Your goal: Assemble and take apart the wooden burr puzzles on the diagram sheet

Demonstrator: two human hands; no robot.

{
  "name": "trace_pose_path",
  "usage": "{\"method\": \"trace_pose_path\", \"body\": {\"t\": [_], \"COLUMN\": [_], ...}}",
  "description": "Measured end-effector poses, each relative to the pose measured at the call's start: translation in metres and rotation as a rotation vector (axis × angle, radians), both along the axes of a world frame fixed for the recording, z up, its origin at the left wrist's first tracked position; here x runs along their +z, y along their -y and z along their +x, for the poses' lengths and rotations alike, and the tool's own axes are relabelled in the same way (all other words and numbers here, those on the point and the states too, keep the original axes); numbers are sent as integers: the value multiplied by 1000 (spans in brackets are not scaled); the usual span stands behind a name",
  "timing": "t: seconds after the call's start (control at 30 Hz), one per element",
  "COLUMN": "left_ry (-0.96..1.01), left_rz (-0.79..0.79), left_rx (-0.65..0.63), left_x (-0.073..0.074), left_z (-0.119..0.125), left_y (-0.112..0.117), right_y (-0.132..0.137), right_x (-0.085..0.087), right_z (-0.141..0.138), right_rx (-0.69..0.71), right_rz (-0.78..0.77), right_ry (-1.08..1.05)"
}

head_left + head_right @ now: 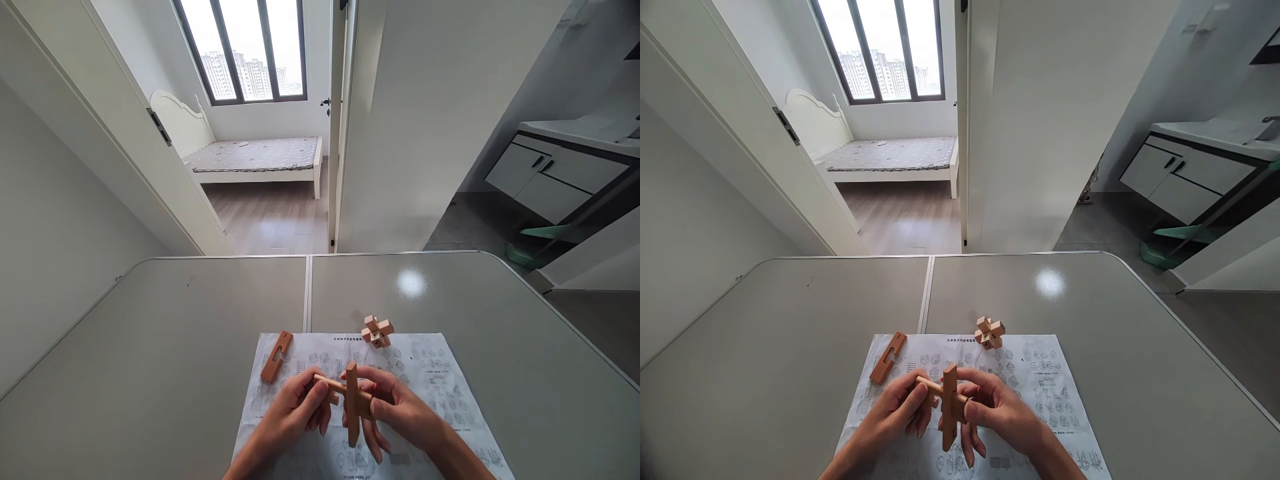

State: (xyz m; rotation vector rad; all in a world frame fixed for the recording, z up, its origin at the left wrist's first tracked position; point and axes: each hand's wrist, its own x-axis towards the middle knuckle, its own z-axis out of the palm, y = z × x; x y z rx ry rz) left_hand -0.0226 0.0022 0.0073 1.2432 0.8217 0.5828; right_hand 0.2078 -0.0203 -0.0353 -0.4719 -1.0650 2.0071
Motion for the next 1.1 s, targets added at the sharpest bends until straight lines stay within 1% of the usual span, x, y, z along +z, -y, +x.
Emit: {"method": "trace_pose_path", "body": {"t": [0.17,0.53,0.77,0.9,1.0,1.1], "left_ry": [-28,-23,-62,-56,-57,-61], "left_rz": [14,11,45,62,76,91], "left_rx": [17,10,-9,-15,-32,-34], "left_x": [3,2,4,2,-1,-1], "left_z": [-1,1,1,0,-1,-2], "left_y": [0,-1,0,-1,-2,-3], "right_y": [1,3,6,7,6,5], "right_x": [-2,-2,-8,-8,-3,3], "right_z": [2,1,3,3,3,2], "right_rx": [-90,-143,-208,-217,-238,-237], "right_rz": [-24,-16,-56,-112,-153,-187], "right_ry": [17,81,103,26,-52,-74]}}
